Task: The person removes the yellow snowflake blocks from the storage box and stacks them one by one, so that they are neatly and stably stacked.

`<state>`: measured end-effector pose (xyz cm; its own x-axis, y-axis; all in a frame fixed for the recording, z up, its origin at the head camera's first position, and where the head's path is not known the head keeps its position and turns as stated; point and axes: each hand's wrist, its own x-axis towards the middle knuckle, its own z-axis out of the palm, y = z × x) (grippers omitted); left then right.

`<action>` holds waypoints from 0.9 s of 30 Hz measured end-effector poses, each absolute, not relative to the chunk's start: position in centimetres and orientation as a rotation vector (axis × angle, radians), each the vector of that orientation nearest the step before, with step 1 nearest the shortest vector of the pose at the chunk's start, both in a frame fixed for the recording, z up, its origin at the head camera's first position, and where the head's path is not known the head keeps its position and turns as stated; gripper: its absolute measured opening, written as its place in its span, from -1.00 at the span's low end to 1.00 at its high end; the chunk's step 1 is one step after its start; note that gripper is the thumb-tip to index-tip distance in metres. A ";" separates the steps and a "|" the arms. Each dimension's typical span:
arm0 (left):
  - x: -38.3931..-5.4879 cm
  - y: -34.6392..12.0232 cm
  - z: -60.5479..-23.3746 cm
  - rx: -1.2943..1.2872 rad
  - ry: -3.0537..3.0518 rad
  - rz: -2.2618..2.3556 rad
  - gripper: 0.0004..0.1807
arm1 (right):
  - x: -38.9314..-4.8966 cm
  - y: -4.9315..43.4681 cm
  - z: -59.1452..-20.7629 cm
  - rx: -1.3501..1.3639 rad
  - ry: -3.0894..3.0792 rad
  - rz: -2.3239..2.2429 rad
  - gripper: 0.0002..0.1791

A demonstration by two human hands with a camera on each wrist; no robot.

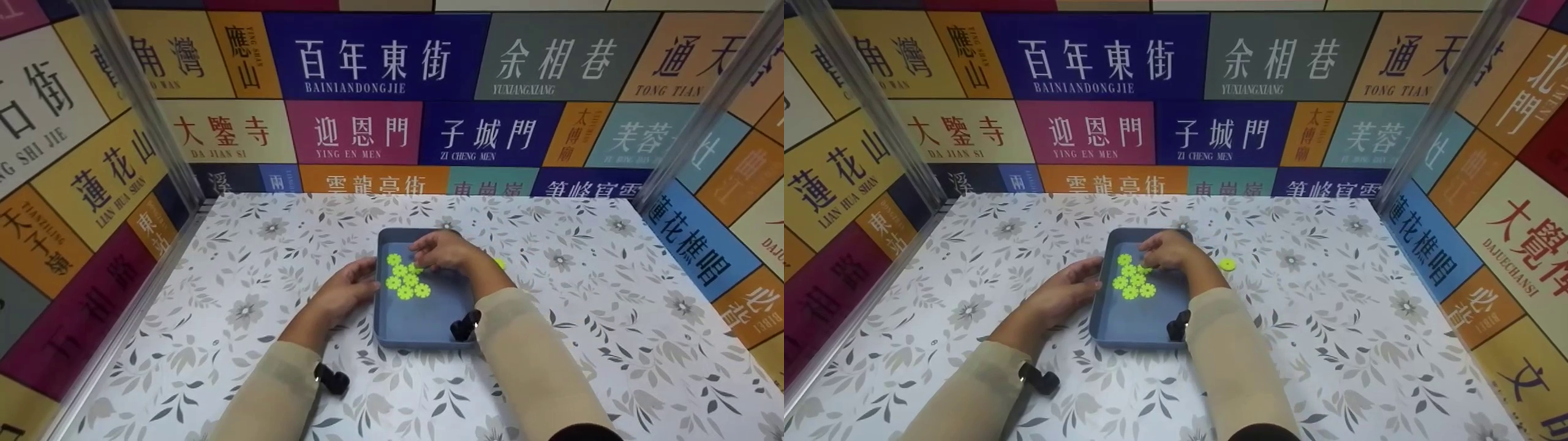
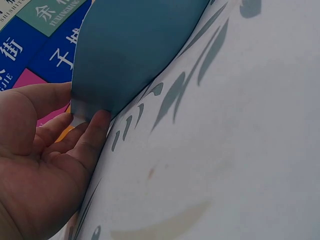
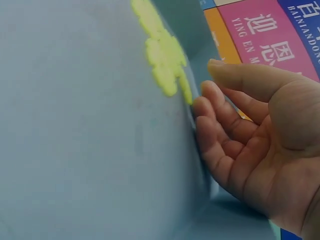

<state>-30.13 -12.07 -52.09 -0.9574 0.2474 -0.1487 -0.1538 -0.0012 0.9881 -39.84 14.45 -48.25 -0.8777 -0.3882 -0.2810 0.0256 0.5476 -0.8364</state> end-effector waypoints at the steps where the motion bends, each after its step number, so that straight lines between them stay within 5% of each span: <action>1: -30.1 -12.0 -52.1 0.095 1.996 2.040 -0.27 | -39.8 14.5 -48.4 -0.300 2.350 -1.288 -0.53; 27: -30.1 -12.0 -52.2 0.132 1.945 2.077 -0.26 | -39.9 14.7 -48.7 -0.413 2.515 -0.946 -0.58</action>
